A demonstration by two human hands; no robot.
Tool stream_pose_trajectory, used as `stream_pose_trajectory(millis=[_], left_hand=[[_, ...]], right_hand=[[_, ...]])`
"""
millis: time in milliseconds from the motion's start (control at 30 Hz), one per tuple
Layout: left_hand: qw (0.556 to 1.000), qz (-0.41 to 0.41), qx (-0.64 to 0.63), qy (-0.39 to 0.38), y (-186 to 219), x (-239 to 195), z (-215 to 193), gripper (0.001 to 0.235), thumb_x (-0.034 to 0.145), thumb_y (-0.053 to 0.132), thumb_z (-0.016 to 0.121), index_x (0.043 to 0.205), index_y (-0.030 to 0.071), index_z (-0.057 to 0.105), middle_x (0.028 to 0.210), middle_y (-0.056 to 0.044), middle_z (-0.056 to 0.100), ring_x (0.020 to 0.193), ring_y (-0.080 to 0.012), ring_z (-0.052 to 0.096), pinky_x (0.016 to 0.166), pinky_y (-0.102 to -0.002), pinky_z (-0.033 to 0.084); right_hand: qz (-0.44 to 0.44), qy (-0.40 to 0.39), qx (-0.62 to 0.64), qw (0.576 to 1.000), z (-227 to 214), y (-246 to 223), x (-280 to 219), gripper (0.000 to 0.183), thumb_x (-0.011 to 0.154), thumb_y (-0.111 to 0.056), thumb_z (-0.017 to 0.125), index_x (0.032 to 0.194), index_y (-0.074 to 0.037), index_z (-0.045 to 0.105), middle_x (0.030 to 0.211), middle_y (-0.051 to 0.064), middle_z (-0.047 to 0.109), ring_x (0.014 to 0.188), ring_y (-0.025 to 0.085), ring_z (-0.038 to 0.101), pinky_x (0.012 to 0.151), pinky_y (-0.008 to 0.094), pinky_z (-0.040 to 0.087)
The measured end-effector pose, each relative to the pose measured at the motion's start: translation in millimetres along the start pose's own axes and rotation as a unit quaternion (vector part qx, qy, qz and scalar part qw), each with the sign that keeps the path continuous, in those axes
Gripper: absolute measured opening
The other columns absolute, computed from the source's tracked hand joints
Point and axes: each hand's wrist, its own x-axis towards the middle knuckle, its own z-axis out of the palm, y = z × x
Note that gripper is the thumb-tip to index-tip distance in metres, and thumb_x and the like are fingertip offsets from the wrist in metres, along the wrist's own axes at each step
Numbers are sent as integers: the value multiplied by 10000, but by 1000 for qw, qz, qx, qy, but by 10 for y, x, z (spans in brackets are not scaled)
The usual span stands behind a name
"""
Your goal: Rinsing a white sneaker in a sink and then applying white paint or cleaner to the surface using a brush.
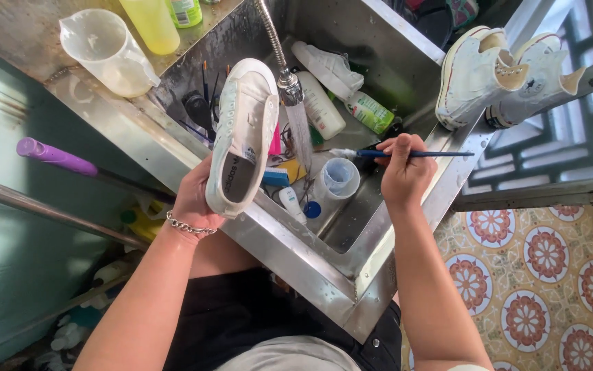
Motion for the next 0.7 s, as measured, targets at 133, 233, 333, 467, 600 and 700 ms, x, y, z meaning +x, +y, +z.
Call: stream_pose_trajectory(millis=[133,233,333,467,600,700], left_hand=[[999,17,-30,1,147,-185,239,405,1252,337,565,1123,24,787,961,-321,875,772,-493,891,745,-454,742],[1000,14,17,12,134,-212,337,508,1279,434,467,1181,34,766,991,-318,861,816,-500,874,771,-543,739],[1000,25,7,4,191,-275,420,506,1287,388,437,1185,4,751,945,-363,821,776,-542,853,747,-571,735],[1000,-5,-5,4,182,-143,234,574,1276,428,411,1197,-37,738,975,-410,797,789,-599,824,778,-611,736],[1000,-11,-16,0,205,-142,245,625,1269,476,448,1234,-70,750,1020,-412,796,854,-581,833,770,-589,734],[999,-13,-36,-5,260,-115,231,661,1275,486,434,1263,-82,772,1076,-414,806,866,-559,842,762,-569,754]], right_hand=[[-110,-28,62,992,555,-503,487,407,1389,-207,514,1053,-112,723,1044,81,740,601,205,710,659,355,635],[-62,-224,-73,970,1085,-455,824,480,1320,-416,743,1632,-52,771,1479,224,710,1215,531,824,1047,624,685],[93,-393,-42,914,1531,-563,1032,873,1143,-504,947,1853,-175,559,1612,266,767,1589,513,697,1355,637,557],[96,-431,-19,897,1981,-561,1031,608,1069,-306,1006,1579,-290,674,1422,157,852,1290,435,838,1129,568,666],[124,-431,5,894,2347,-502,899,862,952,-420,1096,1692,-318,667,1394,127,890,1190,334,886,985,475,755],[115,-429,-7,896,2404,-611,859,852,940,-436,1107,1682,-291,714,1458,87,904,1419,379,837,1209,584,660]])
